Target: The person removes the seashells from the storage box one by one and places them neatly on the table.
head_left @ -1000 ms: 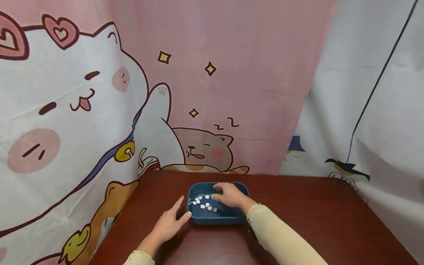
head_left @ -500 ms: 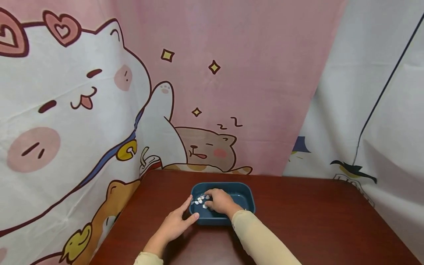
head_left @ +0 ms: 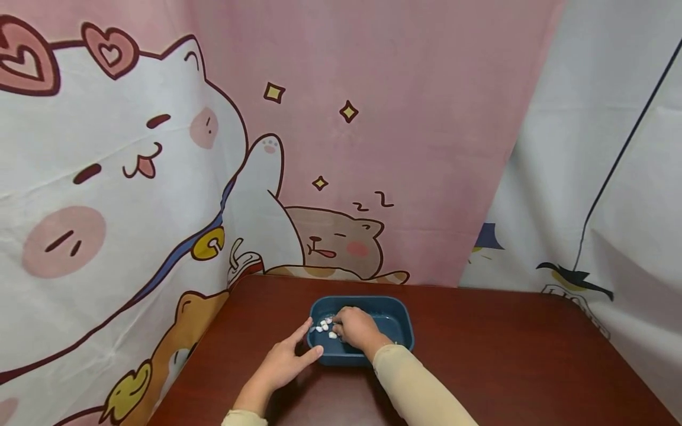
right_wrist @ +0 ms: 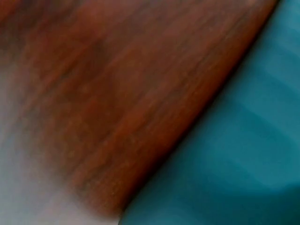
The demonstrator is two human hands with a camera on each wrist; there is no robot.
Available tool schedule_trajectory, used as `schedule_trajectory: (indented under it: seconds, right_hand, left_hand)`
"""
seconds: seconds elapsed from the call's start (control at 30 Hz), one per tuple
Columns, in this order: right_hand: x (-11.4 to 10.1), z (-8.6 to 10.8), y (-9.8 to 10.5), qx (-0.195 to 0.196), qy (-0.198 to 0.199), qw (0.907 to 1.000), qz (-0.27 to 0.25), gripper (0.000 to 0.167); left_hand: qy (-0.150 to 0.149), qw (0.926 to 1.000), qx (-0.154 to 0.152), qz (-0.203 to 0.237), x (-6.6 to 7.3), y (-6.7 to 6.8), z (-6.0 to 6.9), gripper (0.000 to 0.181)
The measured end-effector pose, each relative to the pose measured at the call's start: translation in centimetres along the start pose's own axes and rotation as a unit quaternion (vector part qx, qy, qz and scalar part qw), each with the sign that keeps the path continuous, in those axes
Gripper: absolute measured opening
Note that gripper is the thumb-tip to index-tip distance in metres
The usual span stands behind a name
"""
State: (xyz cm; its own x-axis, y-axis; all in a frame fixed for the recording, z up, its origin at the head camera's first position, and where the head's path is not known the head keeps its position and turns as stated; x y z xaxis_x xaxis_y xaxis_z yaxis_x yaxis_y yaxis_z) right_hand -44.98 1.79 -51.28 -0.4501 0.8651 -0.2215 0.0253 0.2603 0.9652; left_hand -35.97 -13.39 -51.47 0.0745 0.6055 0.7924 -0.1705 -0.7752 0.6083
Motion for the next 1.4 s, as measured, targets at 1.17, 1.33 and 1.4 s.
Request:
schedule_trajectory:
  seconds: [1.17,1.33,1.4]
  right_hand:
    - [2.2,0.1,-1.1,-0.050,-0.097,0.9893,-0.097,0.010]
    - [1.7,0.2,-0.3,-0.030,-0.067,0.9917,-0.105,0.002]
    - [1.6,0.3,-0.1,-0.022,-0.060,0.9915,-0.113,0.003]
  left_hand:
    - [0.021,0.9995,-0.004,0.025,-0.3,-0.1,-0.3,0.084]
    - [0.017,0.9995,-0.004,0.025,-0.3,0.0,-0.4,0.083]
    - [0.017,0.9995,-0.004,0.026,-0.3,0.0,-0.4,0.083]
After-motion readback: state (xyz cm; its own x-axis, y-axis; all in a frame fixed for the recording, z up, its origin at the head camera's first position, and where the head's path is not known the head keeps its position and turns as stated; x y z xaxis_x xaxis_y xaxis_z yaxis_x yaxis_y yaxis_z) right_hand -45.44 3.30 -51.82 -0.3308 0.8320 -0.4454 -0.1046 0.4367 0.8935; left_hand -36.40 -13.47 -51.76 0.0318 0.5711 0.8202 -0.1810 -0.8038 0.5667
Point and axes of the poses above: each hand's wrist, its own z-axis away from the middle knuckle, its own y-axis out of the back of the hand, x = y × z, the point moved 10 cm from there along -z, towards the middle knuckle, and after that the axes turned 6 degrees about z, right-handed, at the moved point
